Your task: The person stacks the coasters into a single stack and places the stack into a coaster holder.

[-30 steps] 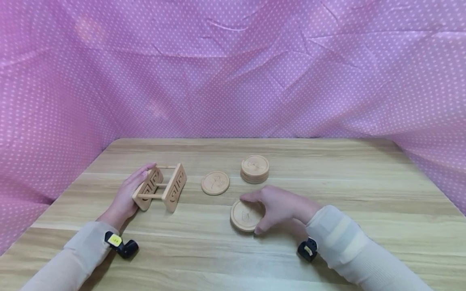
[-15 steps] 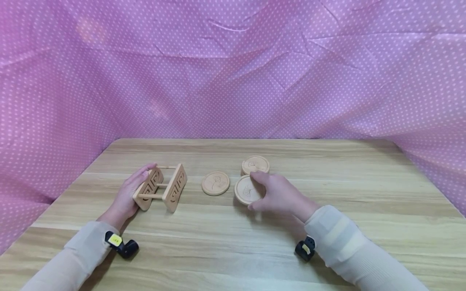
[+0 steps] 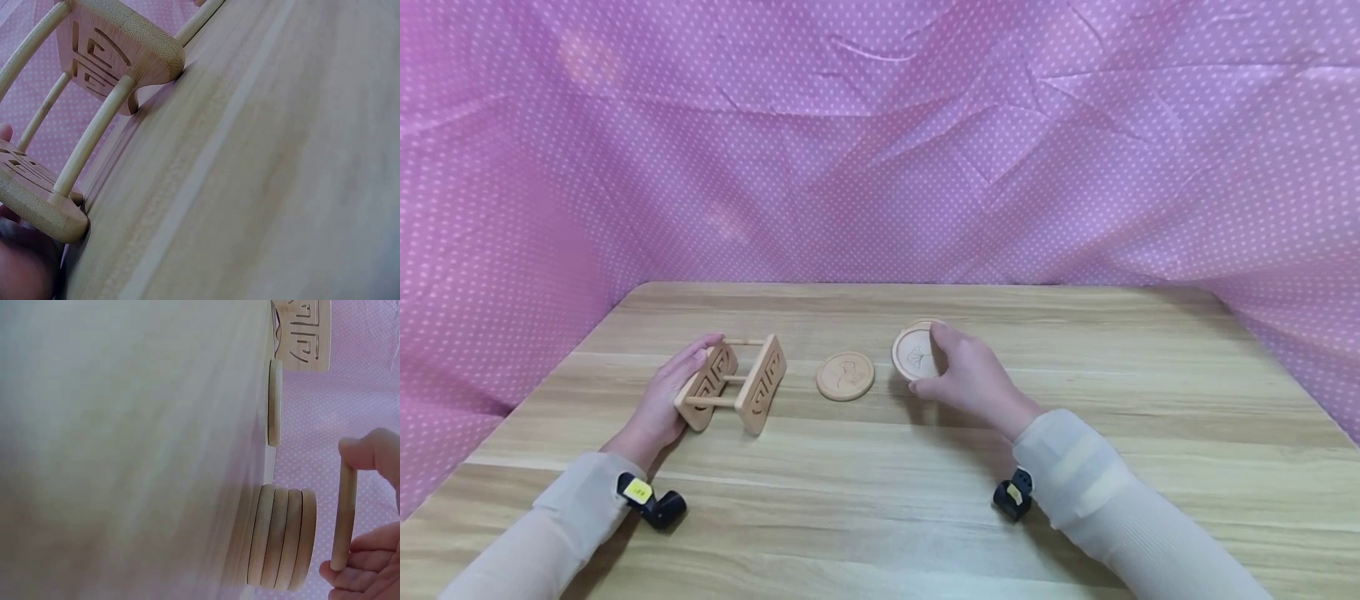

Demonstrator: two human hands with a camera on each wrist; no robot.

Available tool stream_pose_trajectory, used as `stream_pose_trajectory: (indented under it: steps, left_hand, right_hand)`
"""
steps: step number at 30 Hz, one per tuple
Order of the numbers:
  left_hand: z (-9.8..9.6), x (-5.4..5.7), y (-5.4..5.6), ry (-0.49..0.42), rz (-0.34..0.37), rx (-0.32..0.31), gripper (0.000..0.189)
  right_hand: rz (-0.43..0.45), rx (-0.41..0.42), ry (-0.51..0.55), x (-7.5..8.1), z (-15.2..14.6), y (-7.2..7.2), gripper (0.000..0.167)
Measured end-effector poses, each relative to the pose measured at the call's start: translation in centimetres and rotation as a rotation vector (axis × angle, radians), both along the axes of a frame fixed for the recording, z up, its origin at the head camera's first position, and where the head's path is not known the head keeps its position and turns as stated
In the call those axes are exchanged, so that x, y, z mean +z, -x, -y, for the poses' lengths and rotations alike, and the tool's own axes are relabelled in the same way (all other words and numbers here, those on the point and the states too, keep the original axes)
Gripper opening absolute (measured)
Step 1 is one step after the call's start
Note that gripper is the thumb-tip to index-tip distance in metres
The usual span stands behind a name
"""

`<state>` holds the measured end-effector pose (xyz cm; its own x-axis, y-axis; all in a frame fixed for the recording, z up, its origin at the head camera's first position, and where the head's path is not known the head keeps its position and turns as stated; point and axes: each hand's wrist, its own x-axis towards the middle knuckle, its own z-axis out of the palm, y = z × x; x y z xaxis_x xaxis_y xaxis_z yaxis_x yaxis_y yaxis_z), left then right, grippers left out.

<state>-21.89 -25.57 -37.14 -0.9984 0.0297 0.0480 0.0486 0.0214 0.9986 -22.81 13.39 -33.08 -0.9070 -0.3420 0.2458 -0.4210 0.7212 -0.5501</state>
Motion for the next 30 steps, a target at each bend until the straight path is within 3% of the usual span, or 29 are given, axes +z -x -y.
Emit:
stream_pose_trajectory:
  steps: [22, 30]
  left_hand:
    - [-0.2, 0.5, 0.0, 0.003, 0.012, -0.002, 0.054]
    - [-0.2, 0.4, 0.0, 0.006, 0.011, -0.001, 0.054]
  right_hand:
    - [0.119, -0.133, -0.062, 0.2, 0.2, 2.7, 0.079]
    - [0.092, -0.146, -0.051, -0.1, 0.2, 3.3, 0.044]
